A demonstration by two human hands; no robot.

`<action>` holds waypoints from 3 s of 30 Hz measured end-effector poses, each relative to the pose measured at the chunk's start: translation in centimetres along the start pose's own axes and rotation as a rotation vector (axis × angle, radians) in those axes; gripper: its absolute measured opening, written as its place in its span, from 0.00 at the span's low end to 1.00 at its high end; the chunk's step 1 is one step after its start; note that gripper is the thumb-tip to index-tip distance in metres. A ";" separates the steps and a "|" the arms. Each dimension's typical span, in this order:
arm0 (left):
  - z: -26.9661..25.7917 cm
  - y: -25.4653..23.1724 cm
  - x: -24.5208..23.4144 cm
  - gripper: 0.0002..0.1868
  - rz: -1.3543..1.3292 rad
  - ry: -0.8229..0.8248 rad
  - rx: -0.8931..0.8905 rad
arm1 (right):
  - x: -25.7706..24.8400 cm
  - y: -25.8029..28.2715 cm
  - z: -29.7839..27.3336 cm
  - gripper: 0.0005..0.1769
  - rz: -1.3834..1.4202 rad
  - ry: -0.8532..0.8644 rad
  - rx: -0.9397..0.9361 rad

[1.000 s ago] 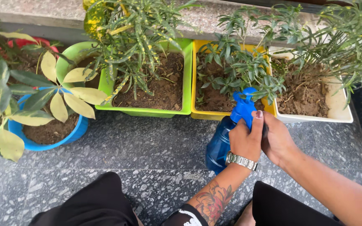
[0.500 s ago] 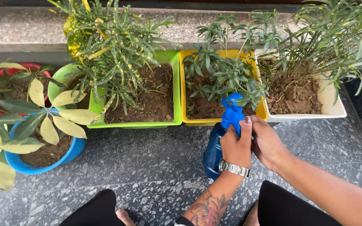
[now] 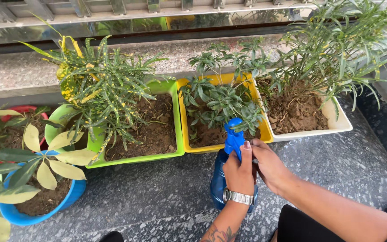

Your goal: The person uses a blue spray bottle to water several potted plants arranged on a tiled floor. They systematically move from one pot to the next, spraying water onto the soil and leaves.

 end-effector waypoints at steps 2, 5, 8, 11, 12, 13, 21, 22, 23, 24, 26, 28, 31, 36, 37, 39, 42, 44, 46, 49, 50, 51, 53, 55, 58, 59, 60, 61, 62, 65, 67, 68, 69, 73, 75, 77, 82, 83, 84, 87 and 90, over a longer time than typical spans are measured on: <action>0.1 -0.6 -0.2 0.34 0.059 -0.017 0.076 | 0.0 0.1 -0.3 0.15 -0.032 -0.011 0.014; 0.4 -1.2 -0.2 0.33 0.100 -0.007 0.158 | 0.5 0.7 -1.2 0.16 -0.040 -0.022 0.064; 0.3 -1.5 -0.2 0.32 0.089 -0.003 0.163 | 0.9 0.9 -1.7 0.17 -0.004 -0.028 0.091; 0.0 -0.9 0.0 0.32 0.048 0.012 0.036 | 0.8 0.9 -1.3 0.17 -0.017 -0.012 0.043; -0.2 -0.4 0.1 0.33 0.030 0.020 -0.023 | 0.8 1.0 -1.3 0.16 -0.011 0.002 0.021; 0.0 -1.1 -0.2 0.32 0.064 0.000 0.057 | 1.0 1.1 -1.2 0.15 -0.004 0.016 -0.001; 0.4 -2.1 -0.4 0.31 0.169 -0.014 0.167 | 1.7 1.3 -2.8 0.16 0.004 -0.045 0.086; 0.4 -2.1 -0.3 0.31 0.159 -0.008 0.175 | 1.6 1.2 -2.7 0.16 0.028 -0.037 0.087; 0.4 -2.0 -0.3 0.31 0.149 -0.004 0.184 | 1.4 1.3 -2.4 0.15 0.029 -0.024 0.061; 0.3 -2.0 -0.3 0.31 0.139 -0.001 0.193 | 1.2 1.3 -2.0 0.14 0.029 -0.010 0.035; 0.3 -1.8 -0.4 0.31 0.157 -0.008 0.202 | 0.9 0.9 -1.5 0.13 0.034 0.002 0.005; 0.4 -1.7 -0.4 0.31 0.163 -0.013 0.201 | 0.7 0.8 -1.3 0.12 0.041 -0.003 -0.006; 0.3 -1.8 -0.3 0.31 0.156 0.000 0.161 | 1.2 1.1 -2.1 0.13 -0.011 -0.014 0.026; 0.6 -1.7 -0.3 0.32 0.179 0.039 0.063 | 1.3 1.2 -2.5 0.18 -0.023 -0.023 0.072; 0.6 -1.4 -0.2 0.32 0.153 0.039 0.044 | 1.1 1.1 -2.1 0.18 -0.032 -0.009 0.063; 0.4 -0.6 0.0 0.32 0.102 0.040 0.005 | 0.6 0.9 -1.1 0.15 -0.021 0.006 0.029; 0.2 -2.6 -0.4 0.32 0.151 -0.029 0.353 | 0.3 0.5 -0.7 0.11 0.000 0.014 -0.005; 0.4 -1.3 -0.3 0.32 0.124 -0.002 0.182 | 0.4 0.8 -1.1 0.10 0.005 0.004 0.002; 0.6 -0.8 -0.1 0.33 0.122 0.018 0.089 | 0.6 1.0 -1.6 0.11 0.003 -0.013 0.038; 0.8 -1.0 -0.1 0.33 0.155 0.028 0.098 | 0.8 1.6 -1.6 0.15 0.003 0.009 0.063; 0.8 -1.1 -0.2 0.34 0.167 0.031 0.118 | 0.6 1.5 -1.4 0.13 0.002 -0.009 0.070; 0.8 -1.2 -0.2 0.34 0.180 0.034 0.136 | 0.3 1.3 -1.2 0.11 0.002 -0.029 0.078; 0.6 -1.3 -0.1 0.34 0.168 0.023 0.165 | -0.1 0.9 -0.7 0.11 -0.017 -0.021 0.067; 0.5 -1.2 -0.3 0.34 0.140 0.024 0.161 | 0.2 0.6 -0.5 0.12 -0.049 0.032 0.029; 0.5 -1.4 -0.2 0.35 0.067 0.052 0.097 | 0.8 1.3 -1.0 0.12 -0.030 0.040 0.030; 0.5 -1.4 -0.2 0.35 0.043 0.064 0.065 | 0.9 1.6 -1.3 0.11 -0.016 0.010 0.057; 0.4 -1.5 -0.1 0.35 0.018 0.076 0.032 | 1.0 1.9 -1.7 0.11 -0.001 -0.021 0.084; 0.3 -1.6 -0.1 0.35 -0.011 0.079 0.024 | 1.0 2.0 -1.9 0.12 0.013 -0.051 0.111; 0.3 -1.6 -0.1 0.35 -0.040 0.082 0.015 | 1.2 2.1 -2.0 0.13 -0.001 -0.050 0.110; 0.3 -1.4 -0.1 0.37 -0.093 0.078 0.012 | 0.7 2.0 -1.4 0.12 -0.050 -0.030 0.076; 0.3 -1.3 -0.3 0.38 -0.086 0.076 0.040 | 0.5 1.9 -1.0 0.11 -0.080 0.009 0.015; 0.3 -1.3 -0.3 0.39 -0.069 0.077 0.066 | 0.5 1.8 -1.0 0.11 -0.086 0.015 0.021; 0.4 -1.3 -0.3 0.39 -0.050 0.081 0.093 | 0.7 1.8 -1.2 0.11 -0.090 0.020 0.026; 0.5 -0.8 0.0 0.38 -0.077 0.087 0.067 | 1.0 2.5 -2.5 0.13 -0.075 -0.096 0.179; 0.6 -0.7 0.1 0.38 -0.062 0.094 0.063 | 1.3 2.8 -2.8 0.13 -0.059 -0.097 0.164; 0.5 -0.7 0.2 0.39 -0.027 0.076 0.080 | 1.1 2.6 -2.3 0.13 -0.042 -0.080 0.124; 0.5 -0.9 -0.2 0.38 0.015 0.036 0.143 | 0.6 1.1 -1.2 0.12 -0.016 -0.049 0.019; 0.5 -0.9 -0.3 0.38 0.015 0.036 0.137 | 0.6 1.0 -1.2 0.13 -0.008 -0.052 0.042; 0.5 -0.9 -0.3 0.37 0.016 0.037 0.131 | 0.7 1.1 -1.4 0.14 0.001 -0.056 0.065; 0.5 -0.8 0.0 0.39 -0.001 0.073 0.096 | 0.8 1.6 -1.7 0.13 0.017 -0.072 0.120; 0.4 -1.2 -0.2 0.38 0.004 0.074 0.093 | 0.6 1.4 -1.2 0.14 0.021 -0.034 0.110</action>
Point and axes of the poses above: each hand's wrist, its own z-axis towards the middle knuckle, its own x-axis out of the palm, y = z × x, the point moved 8 cm from there along z, towards the middle knuckle, and after that the axes turned 10 degrees about x, right-handed, at the moved point
